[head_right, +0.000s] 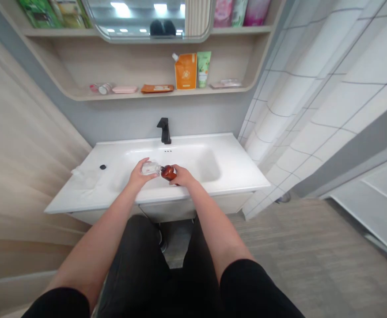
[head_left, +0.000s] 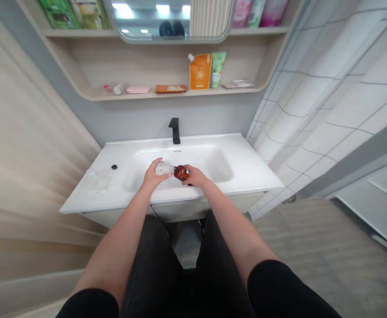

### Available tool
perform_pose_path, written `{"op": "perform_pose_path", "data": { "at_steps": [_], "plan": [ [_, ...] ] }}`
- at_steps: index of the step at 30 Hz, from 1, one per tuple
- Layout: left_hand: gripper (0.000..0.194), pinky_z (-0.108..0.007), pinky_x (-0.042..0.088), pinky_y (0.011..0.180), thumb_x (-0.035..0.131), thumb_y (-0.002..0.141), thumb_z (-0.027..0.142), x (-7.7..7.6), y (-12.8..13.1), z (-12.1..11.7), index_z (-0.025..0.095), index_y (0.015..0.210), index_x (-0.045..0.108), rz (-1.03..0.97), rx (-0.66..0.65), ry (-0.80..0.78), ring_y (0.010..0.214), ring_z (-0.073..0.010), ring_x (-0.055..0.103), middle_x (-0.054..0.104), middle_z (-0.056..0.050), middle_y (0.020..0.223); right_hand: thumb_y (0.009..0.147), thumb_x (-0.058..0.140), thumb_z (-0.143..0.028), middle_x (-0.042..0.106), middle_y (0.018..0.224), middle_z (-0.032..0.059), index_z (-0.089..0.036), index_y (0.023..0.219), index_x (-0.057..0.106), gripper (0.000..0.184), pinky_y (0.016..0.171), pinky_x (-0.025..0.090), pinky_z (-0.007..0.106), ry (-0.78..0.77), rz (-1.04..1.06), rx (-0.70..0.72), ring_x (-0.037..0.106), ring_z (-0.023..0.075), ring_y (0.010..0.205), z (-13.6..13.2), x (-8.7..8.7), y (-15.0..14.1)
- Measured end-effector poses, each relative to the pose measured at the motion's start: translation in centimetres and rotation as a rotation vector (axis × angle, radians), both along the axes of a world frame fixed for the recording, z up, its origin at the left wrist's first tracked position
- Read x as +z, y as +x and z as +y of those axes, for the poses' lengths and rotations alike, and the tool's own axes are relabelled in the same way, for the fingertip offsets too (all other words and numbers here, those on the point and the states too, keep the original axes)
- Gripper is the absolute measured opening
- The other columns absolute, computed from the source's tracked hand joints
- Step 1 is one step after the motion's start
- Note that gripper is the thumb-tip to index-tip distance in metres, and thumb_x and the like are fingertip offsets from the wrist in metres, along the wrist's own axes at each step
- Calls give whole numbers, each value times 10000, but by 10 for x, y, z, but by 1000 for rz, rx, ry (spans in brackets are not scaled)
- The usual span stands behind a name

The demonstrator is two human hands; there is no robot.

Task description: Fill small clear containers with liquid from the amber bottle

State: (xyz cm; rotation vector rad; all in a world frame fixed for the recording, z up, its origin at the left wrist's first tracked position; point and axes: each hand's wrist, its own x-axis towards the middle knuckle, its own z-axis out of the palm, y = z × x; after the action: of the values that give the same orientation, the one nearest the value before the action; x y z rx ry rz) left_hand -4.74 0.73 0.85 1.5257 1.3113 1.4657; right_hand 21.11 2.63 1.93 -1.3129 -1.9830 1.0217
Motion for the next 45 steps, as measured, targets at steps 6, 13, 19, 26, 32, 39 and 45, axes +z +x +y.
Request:
{"op": "perform_pose_path", "data": {
  "at_steps": [6,13,19,26,32,39,45],
  "plan": [
    [939,-551,596,1092,1029,528,321,5,3,-4,260,1403,694,-17,11,2,1174,-330,730,720,-108,1316,599,937,-167,804,1145,22,-256,1391,677,838,926,578,360,0,-2,-5,737,260,980,-2,2,0],
    [947,-536,596,1101,1022,541,324,4,2,-4,266,1424,686,-21,4,-5,1190,-320,723,710,-102,1335,618,919,-166,799,1193,30,-254,1421,663,848,933,577,367,5,-13,13,740,258,986,1,-3,0],
    [959,-528,569,1131,1011,558,332,0,0,-3,282,1453,669,-1,-3,-12,1220,-313,708,693,-89,1337,621,919,-178,795,1197,25,-257,1427,660,850,939,573,370,6,-21,16,737,265,1019,2,-4,1],
    [963,-526,594,1073,1014,546,344,-4,-1,0,280,1442,668,-45,-39,-14,1210,-309,701,672,-100,1346,597,939,-169,801,1178,29,-254,1378,690,824,955,570,376,37,-13,6,735,280,1039,0,-1,0],
    [982,-517,593,1057,1007,523,333,-3,0,1,292,1443,666,-66,-37,-26,1245,-322,690,666,-106,1357,600,938,-171,804,1162,23,-260,1382,683,827,941,574,371,21,-20,-2,741,271,1010,0,0,-1],
    [999,-520,572,1082,992,539,302,-2,0,0,299,1479,653,-41,-28,-23,1274,-326,667,659,-114,1387,630,925,-173,800,1203,35,-251,1425,661,842,937,582,367,1,-12,22,748,262,999,2,-4,0],
    [973,-525,560,1088,992,543,299,-4,-1,1,298,1460,665,-27,-25,-9,1294,-336,663,669,-116,1373,614,931,-167,803,1183,30,-255,1413,676,844,939,582,369,13,-22,14,741,266,1003,3,-5,0]
  ]
}}
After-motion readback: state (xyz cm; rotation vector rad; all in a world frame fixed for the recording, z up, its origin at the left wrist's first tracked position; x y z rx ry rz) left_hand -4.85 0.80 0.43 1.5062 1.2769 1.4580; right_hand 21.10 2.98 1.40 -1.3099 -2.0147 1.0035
